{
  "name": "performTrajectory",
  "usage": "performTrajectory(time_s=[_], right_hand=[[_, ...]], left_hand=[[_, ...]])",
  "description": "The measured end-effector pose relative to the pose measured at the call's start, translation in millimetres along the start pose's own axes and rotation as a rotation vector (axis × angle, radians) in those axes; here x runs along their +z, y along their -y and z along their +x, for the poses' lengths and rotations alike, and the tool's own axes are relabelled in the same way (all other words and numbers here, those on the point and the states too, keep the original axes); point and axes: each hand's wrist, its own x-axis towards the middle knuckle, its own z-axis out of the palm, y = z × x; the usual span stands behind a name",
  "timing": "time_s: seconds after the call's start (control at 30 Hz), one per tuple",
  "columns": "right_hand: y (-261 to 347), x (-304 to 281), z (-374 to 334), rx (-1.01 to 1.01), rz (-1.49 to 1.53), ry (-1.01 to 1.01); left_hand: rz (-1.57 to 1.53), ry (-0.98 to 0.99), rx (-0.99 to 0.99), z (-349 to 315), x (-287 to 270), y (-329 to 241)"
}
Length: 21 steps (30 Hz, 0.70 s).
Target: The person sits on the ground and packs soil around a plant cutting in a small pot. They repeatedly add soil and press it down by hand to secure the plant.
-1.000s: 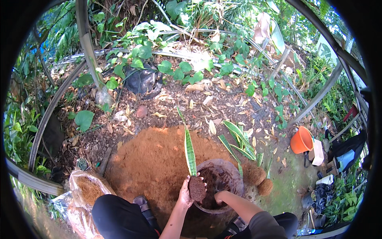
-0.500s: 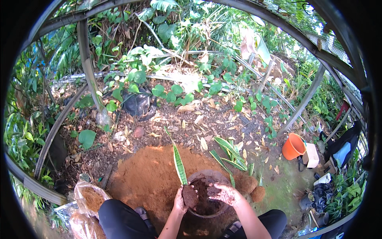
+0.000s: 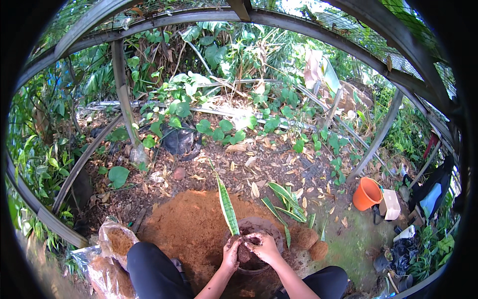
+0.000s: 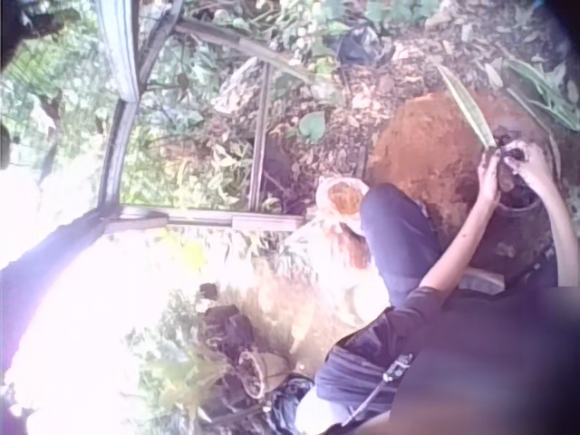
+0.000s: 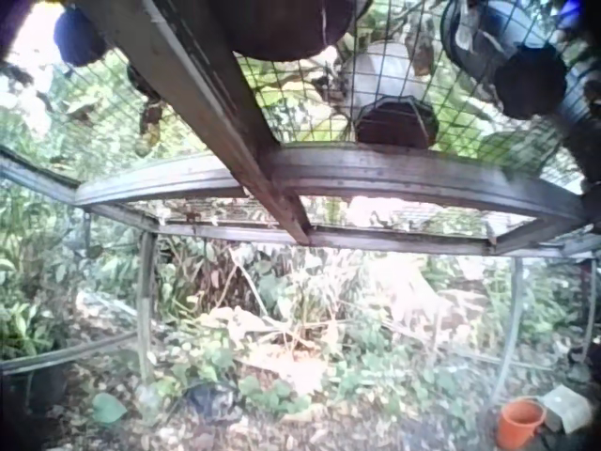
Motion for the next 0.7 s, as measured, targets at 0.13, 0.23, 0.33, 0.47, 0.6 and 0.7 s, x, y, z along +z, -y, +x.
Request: performTrajectory(time_s=[0.13, 0.23, 0.33, 0.47, 0.6, 0.7], right_hand=[[7.9, -0.8, -6.9, -0.051, 0.007, -0.051], [10.2, 1.8, -9.0, 0.061, -0.07, -0.084], [9.3, 0.8, -9.1, 0.037, -0.002, -0.012], [7.0, -1.5, -11.3, -0.096, 0.092, -0.013], [8.8, 7.5, -17.6, 0.036, 0.169, -0.033], [11.5, 11.8, -20.2, -0.069, 0.039, -0.02]], left_hand=[[0.063, 0.003, 0.058, -0.5, -2.1, 5.4], [-0.13, -0.049, -0.028, -3.9, 2.3, 2.1], [0.002, -0.001, -0.008, -14.3, 9.6, -5.6], [-0.084, -0.003, -0.03, -20.2, 17.7, -18.7], [-0.096, -0.07, -0.019, -18.7, 20.6, -24.2], [-0.094, -0.084, 0.007, -17.8, 18.2, -27.6]])
